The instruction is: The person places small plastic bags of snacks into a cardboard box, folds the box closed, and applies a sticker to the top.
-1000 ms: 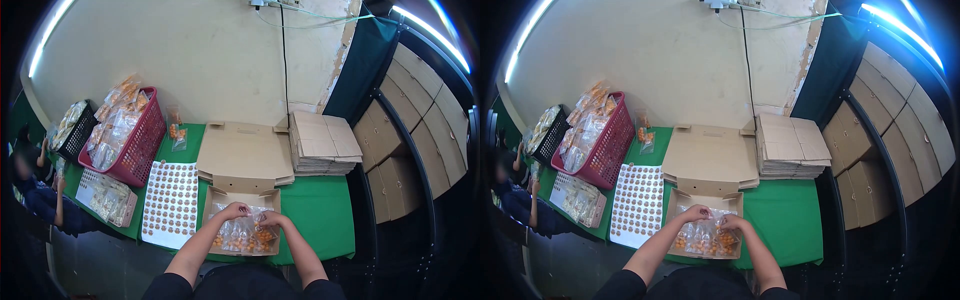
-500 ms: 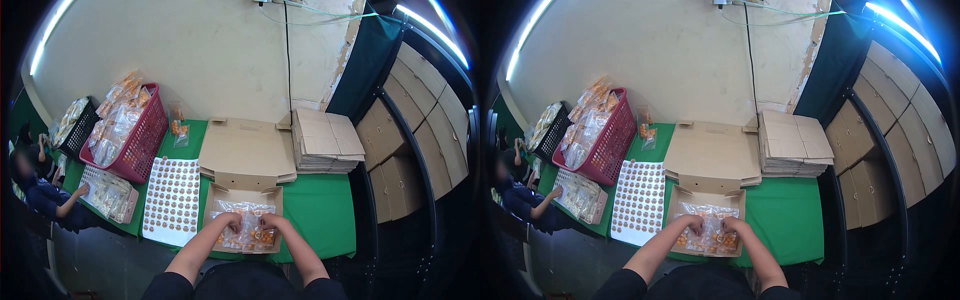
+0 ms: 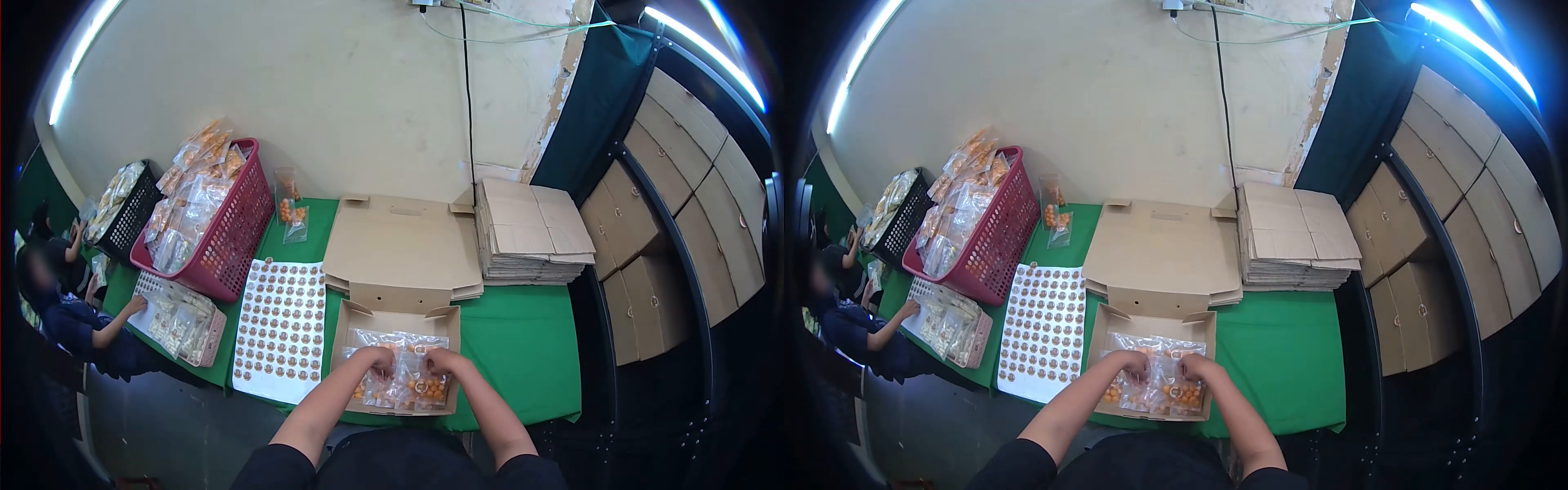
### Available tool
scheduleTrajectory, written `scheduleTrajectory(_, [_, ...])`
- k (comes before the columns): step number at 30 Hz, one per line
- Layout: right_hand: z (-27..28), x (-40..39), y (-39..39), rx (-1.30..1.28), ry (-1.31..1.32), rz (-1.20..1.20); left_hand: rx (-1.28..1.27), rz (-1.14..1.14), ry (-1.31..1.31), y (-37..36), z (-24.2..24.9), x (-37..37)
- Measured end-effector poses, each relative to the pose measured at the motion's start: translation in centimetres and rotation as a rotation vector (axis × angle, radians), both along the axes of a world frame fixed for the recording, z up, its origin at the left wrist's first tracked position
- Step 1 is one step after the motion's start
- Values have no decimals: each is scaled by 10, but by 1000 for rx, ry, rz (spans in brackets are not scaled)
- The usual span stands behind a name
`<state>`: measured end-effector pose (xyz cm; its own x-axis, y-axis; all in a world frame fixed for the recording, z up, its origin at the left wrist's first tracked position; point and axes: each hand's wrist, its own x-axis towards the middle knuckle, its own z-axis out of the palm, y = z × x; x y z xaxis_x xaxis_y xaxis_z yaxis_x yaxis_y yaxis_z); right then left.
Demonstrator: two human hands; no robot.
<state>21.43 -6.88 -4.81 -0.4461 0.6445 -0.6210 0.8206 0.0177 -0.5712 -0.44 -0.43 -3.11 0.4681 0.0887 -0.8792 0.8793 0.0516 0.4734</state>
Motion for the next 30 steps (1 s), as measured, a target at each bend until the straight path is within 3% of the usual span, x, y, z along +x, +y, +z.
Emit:
scheduleTrajectory(2, [10, 1, 4, 275, -17, -97, 88, 47, -45, 5, 7, 0])
scheduleTrajectory(5, [25, 1, 10, 452, -17, -280, 249, 128, -106, 13, 12, -2])
scheduleTrajectory(12, [16, 4, 14, 437, -10, -364, 423, 149, -175, 13, 12, -3])
scheduleTrajectory(30, [7, 8, 16, 362, -79, -240, 366, 156, -171, 13, 10, -6])
